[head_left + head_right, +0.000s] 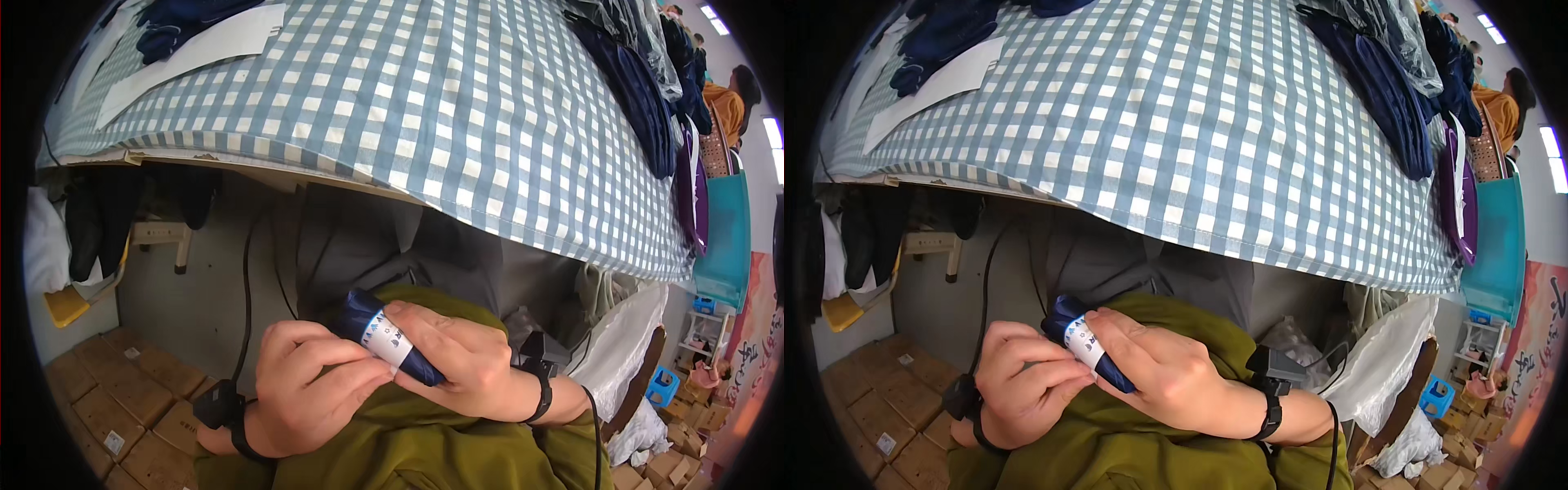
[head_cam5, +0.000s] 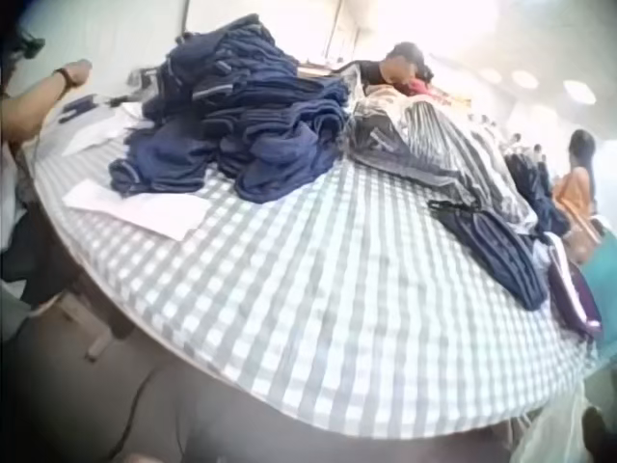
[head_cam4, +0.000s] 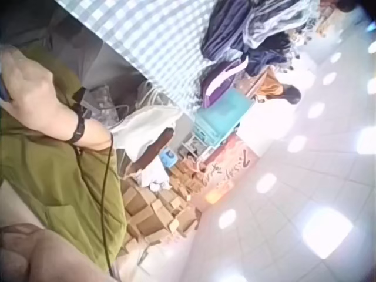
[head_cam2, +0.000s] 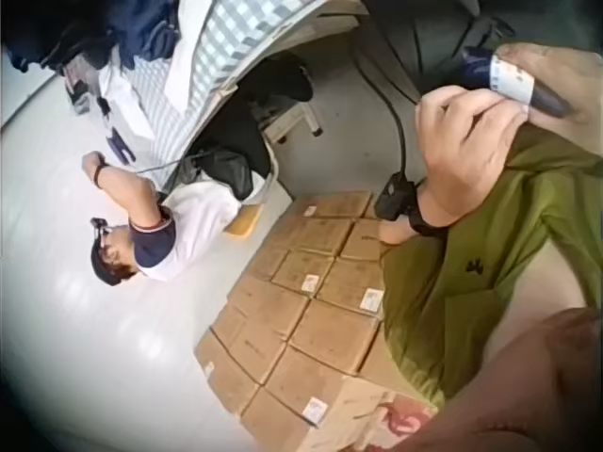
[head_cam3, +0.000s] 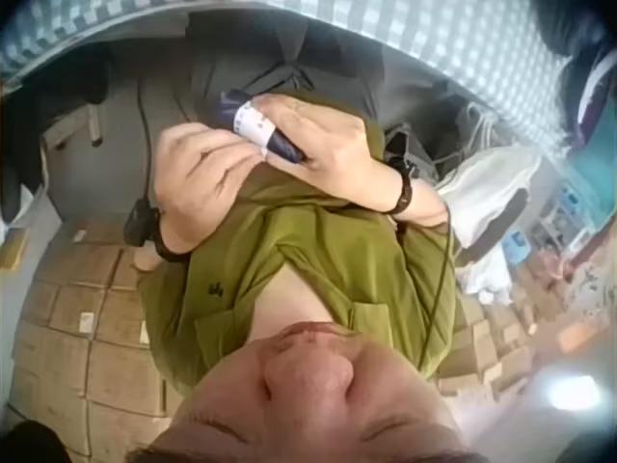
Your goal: Folding blue fabric face masks and bundling them with a paper strip.
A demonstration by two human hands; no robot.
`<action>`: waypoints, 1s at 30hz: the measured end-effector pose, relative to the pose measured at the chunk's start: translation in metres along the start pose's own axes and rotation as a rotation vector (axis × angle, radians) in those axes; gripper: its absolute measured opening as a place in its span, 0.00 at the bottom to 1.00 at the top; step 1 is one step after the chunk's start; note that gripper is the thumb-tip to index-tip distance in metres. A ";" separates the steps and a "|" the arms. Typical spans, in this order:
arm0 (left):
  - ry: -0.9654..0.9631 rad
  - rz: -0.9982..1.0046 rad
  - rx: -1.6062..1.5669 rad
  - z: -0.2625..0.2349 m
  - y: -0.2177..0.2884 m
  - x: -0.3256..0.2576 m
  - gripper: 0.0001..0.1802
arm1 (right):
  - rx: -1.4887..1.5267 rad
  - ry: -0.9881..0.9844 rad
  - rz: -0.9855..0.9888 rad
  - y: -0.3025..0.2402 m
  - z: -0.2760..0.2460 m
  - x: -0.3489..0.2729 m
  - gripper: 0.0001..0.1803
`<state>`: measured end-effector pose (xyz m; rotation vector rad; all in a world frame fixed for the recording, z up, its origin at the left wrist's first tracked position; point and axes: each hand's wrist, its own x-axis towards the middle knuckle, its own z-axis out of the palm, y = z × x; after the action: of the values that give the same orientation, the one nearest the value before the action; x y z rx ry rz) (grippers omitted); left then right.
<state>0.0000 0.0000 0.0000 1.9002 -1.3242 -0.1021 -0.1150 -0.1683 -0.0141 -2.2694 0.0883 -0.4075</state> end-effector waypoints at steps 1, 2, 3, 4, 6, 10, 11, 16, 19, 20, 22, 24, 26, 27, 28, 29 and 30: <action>-0.002 -0.041 0.010 0.000 0.003 0.000 0.11 | -0.026 0.022 -0.041 0.001 0.003 -0.001 0.30; -0.005 -0.082 0.019 0.000 0.005 0.000 0.10 | -0.052 0.045 -0.082 0.001 0.004 -0.001 0.27; -0.006 -0.085 0.021 0.001 0.006 -0.001 0.10 | -0.049 0.044 -0.082 0.003 0.008 -0.002 0.27; -0.003 -0.100 0.024 0.002 0.006 -0.002 0.10 | -0.050 0.050 -0.102 0.005 0.011 -0.002 0.27; -0.001 -0.118 0.026 0.004 0.005 -0.003 0.10 | -0.052 0.054 -0.120 0.006 0.013 -0.002 0.26; 0.041 -0.094 0.007 0.010 0.002 -0.005 0.09 | -0.017 0.036 -0.081 0.002 0.011 0.001 0.26; 0.061 -0.096 -0.001 0.011 0.002 -0.004 0.08 | 0.014 0.030 -0.059 0.002 0.011 0.002 0.26; 0.080 -0.109 -0.038 0.013 0.001 -0.004 0.08 | 0.092 0.020 0.000 0.000 0.009 0.007 0.27; 0.069 -0.098 -0.044 0.013 -0.001 -0.003 0.10 | 0.069 0.032 0.020 -0.001 0.009 0.007 0.27; 0.057 -0.084 -0.040 0.012 -0.002 -0.003 0.13 | 0.035 0.037 0.019 -0.002 0.010 0.007 0.27; 0.053 -0.085 -0.023 0.013 -0.002 -0.003 0.13 | 0.039 0.040 0.013 -0.001 0.010 0.008 0.27; 0.048 -0.083 -0.007 0.013 -0.002 -0.003 0.13 | 0.041 0.047 0.007 0.001 0.011 0.008 0.27; 0.072 -0.056 0.008 0.012 -0.002 -0.002 0.14 | 0.108 0.002 0.028 0.006 0.011 0.005 0.28; 0.067 -0.052 0.010 0.011 -0.006 -0.002 0.14 | 0.110 0.009 0.030 0.007 0.011 0.005 0.28; 0.098 -0.032 -0.062 0.009 -0.010 -0.001 0.13 | 0.123 -0.011 0.055 0.007 0.011 0.006 0.28; 0.129 -0.012 -0.135 0.008 -0.013 -0.001 0.12 | 0.136 -0.030 0.080 0.007 0.010 0.007 0.28; 0.128 -0.012 -0.129 0.008 -0.012 -0.004 0.12 | 0.141 -0.028 0.076 0.006 0.008 0.007 0.28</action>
<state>0.0030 0.0005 -0.0144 1.7762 -1.1926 -0.0687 -0.1049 -0.1680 -0.0220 -2.1247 0.1274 -0.3307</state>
